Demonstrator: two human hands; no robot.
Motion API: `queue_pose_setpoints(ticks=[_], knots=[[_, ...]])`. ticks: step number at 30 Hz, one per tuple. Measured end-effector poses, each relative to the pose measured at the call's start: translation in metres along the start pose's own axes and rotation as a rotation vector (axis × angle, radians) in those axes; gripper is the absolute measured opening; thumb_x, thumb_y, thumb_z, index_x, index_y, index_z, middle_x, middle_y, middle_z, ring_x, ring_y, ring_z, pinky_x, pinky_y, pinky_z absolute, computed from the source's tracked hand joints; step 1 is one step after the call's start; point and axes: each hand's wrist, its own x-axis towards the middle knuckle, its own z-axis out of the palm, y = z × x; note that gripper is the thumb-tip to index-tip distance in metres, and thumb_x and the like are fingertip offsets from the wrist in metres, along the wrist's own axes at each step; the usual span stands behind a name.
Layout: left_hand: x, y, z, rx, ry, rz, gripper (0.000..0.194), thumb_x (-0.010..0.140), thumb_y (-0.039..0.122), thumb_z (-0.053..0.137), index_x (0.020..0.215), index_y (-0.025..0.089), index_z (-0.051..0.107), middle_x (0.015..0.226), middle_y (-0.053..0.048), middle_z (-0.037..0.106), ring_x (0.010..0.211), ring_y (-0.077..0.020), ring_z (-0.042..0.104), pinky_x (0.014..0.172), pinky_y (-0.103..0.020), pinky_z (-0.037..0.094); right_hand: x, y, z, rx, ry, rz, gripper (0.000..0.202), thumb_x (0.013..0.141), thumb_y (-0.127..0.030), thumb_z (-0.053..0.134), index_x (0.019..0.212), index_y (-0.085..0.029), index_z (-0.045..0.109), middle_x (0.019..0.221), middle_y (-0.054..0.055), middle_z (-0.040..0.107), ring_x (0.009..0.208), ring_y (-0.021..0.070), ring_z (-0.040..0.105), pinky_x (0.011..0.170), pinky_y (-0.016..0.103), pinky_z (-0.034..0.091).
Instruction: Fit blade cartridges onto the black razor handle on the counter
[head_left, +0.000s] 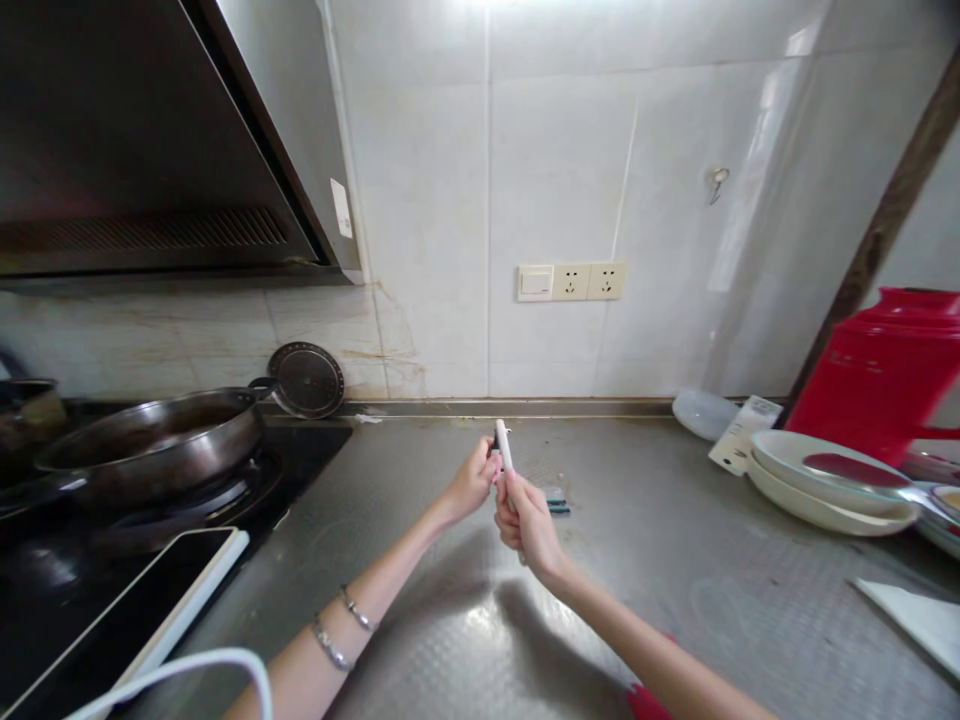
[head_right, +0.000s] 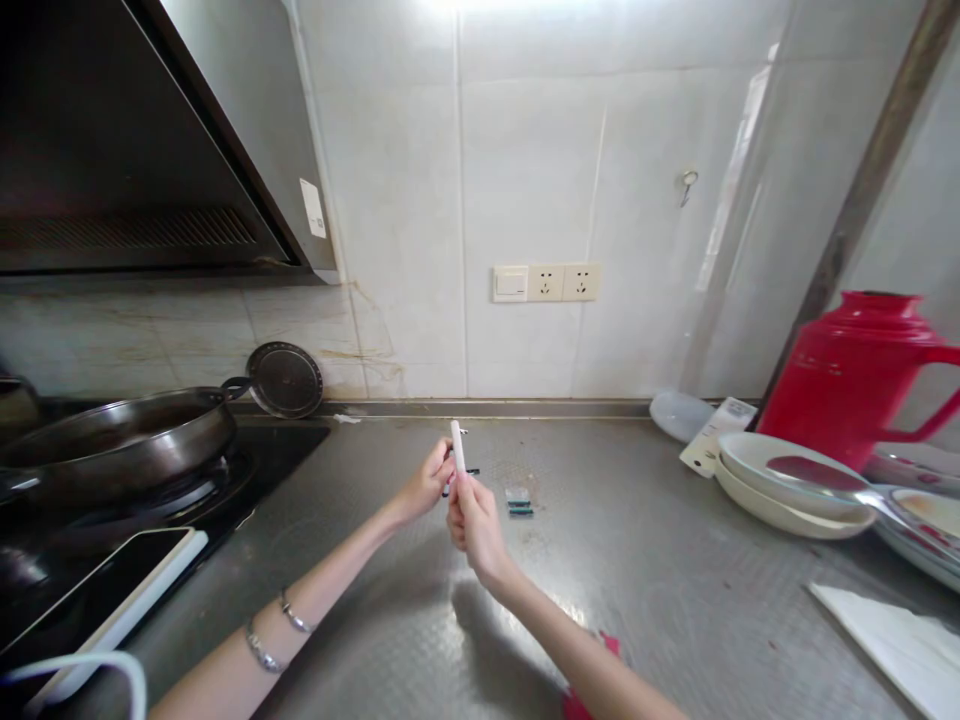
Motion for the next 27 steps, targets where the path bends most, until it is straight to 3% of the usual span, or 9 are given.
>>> queue_pose_setpoints(ticks=[8, 13, 18, 23, 27], knots=[[0.002, -0.001, 0.000, 0.022, -0.045, 0.003, 0.022, 0.084, 0.040, 0.041, 0.085, 0.018, 0.042, 0.063, 0.005, 0.041, 0.055, -0.0087, 0.039, 0.054, -0.021, 0.034, -0.006, 0.005, 0.006, 0.048, 0.016, 0.035, 0.049, 0.068, -0.065, 0.055, 0.061, -0.020, 0.036, 0.039, -0.013, 0.022, 0.031, 0.0004, 0.012, 0.029, 0.013, 0.007], [0.003, -0.003, 0.002, 0.094, -0.057, 0.063, 0.023, 0.084, 0.040, 0.042, 0.087, 0.017, 0.042, 0.070, 0.003, 0.043, 0.063, -0.0095, 0.040, 0.061, -0.023, 0.036, -0.006, 0.003, 0.008, 0.086, 0.035, -0.038, 0.048, 0.071, -0.063, 0.054, 0.061, -0.020, 0.036, 0.040, -0.013, 0.022, 0.031, 0.0006, 0.011, 0.029, 0.013, 0.008], [0.003, -0.004, 0.002, 0.017, -0.045, 0.032, 0.022, 0.084, 0.040, 0.042, 0.086, 0.018, 0.040, 0.066, 0.005, 0.039, 0.057, -0.0083, 0.037, 0.056, -0.021, 0.034, -0.010, 0.010, 0.009, 0.084, 0.013, 0.057, 0.049, 0.069, -0.065, 0.054, 0.062, -0.020, 0.037, 0.039, -0.013, 0.022, 0.031, 0.0007, 0.012, 0.029, 0.013, 0.008], [0.002, 0.001, 0.001, 0.097, -0.071, 0.067, 0.024, 0.085, 0.041, 0.040, 0.089, 0.017, 0.041, 0.067, 0.004, 0.041, 0.059, -0.0095, 0.039, 0.057, -0.023, 0.034, -0.007, 0.001, 0.011, 0.094, 0.043, -0.042, 0.048, 0.070, -0.063, 0.055, 0.060, -0.020, 0.036, 0.040, -0.013, 0.022, 0.031, 0.0006, 0.012, 0.029, 0.013, 0.008], [0.002, 0.003, 0.001, 0.088, -0.064, 0.055, 0.020, 0.086, 0.037, 0.037, 0.087, 0.018, 0.040, 0.065, 0.005, 0.039, 0.055, -0.0086, 0.037, 0.055, -0.022, 0.033, -0.009, 0.002, 0.012, 0.079, 0.044, 0.006, 0.049, 0.069, -0.064, 0.055, 0.060, -0.020, 0.036, 0.039, -0.013, 0.022, 0.030, 0.0007, 0.012, 0.028, 0.013, 0.008]])
